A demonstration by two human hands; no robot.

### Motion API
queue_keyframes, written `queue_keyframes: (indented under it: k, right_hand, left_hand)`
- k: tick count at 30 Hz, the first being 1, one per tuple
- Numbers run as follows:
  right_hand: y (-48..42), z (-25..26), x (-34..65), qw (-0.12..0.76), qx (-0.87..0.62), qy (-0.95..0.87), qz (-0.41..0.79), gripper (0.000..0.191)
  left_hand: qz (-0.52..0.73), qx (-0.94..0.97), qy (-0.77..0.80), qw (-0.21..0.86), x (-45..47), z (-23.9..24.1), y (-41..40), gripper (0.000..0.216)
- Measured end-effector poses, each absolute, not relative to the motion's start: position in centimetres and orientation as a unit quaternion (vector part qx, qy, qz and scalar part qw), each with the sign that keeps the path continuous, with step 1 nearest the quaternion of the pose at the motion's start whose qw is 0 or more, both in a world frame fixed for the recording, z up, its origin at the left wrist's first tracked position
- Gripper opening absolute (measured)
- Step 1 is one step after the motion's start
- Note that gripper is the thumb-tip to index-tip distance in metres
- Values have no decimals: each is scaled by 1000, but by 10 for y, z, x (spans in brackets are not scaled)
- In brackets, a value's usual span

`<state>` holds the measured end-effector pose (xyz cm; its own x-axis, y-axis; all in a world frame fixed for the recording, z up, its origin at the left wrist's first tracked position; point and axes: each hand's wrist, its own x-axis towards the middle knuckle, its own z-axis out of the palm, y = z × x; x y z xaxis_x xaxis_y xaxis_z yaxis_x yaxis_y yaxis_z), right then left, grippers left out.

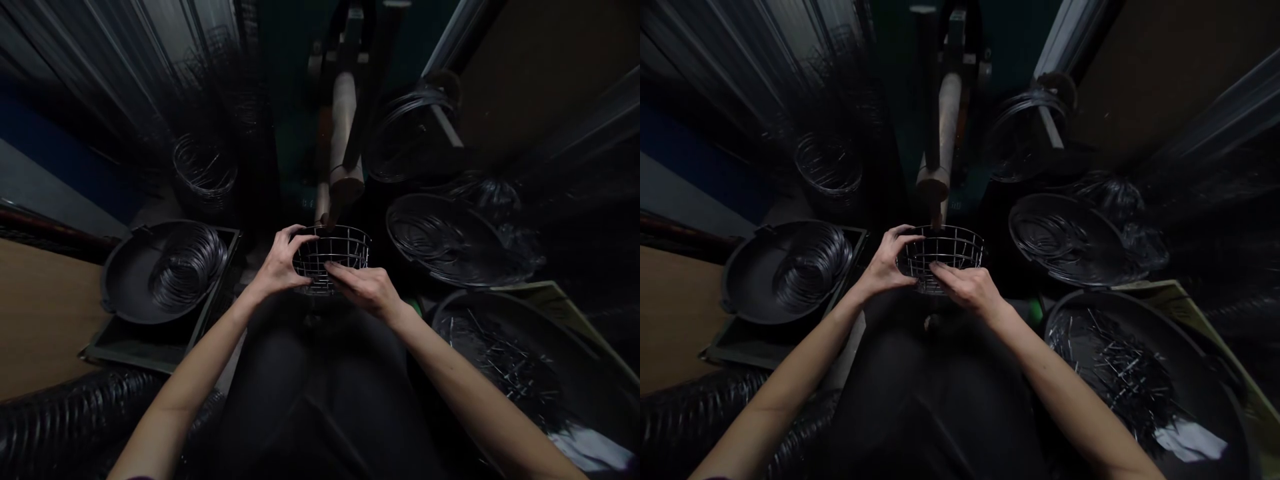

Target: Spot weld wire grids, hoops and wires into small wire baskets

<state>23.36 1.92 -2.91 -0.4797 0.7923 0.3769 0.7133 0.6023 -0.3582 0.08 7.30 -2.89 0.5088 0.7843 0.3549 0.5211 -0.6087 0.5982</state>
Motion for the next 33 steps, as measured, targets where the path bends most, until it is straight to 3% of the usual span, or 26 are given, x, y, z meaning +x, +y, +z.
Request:
queue_keyframes:
  k: [7, 16, 20, 26, 33]
  right_hand:
    - [32, -26, 232, 272, -444, -850, 86, 30]
    - [36, -27, 228, 322, -387, -863, -47, 25]
    - [27, -20, 227, 317, -389, -864, -43, 26]
    - [6, -20, 236, 393, -541, -742, -54, 23]
    - [32, -20, 238, 368, -573, -732, -21, 34]
  left_hand:
    - [316, 839, 390, 211, 3, -28, 85, 80]
    - [315, 838, 389, 218, 0, -21, 89, 73]
    - [328, 833, 391, 214, 0, -20, 88, 74]
    - [324, 833, 395, 210, 0, -19, 89, 76]
    - [328, 823, 412, 215, 4, -16, 114, 76]
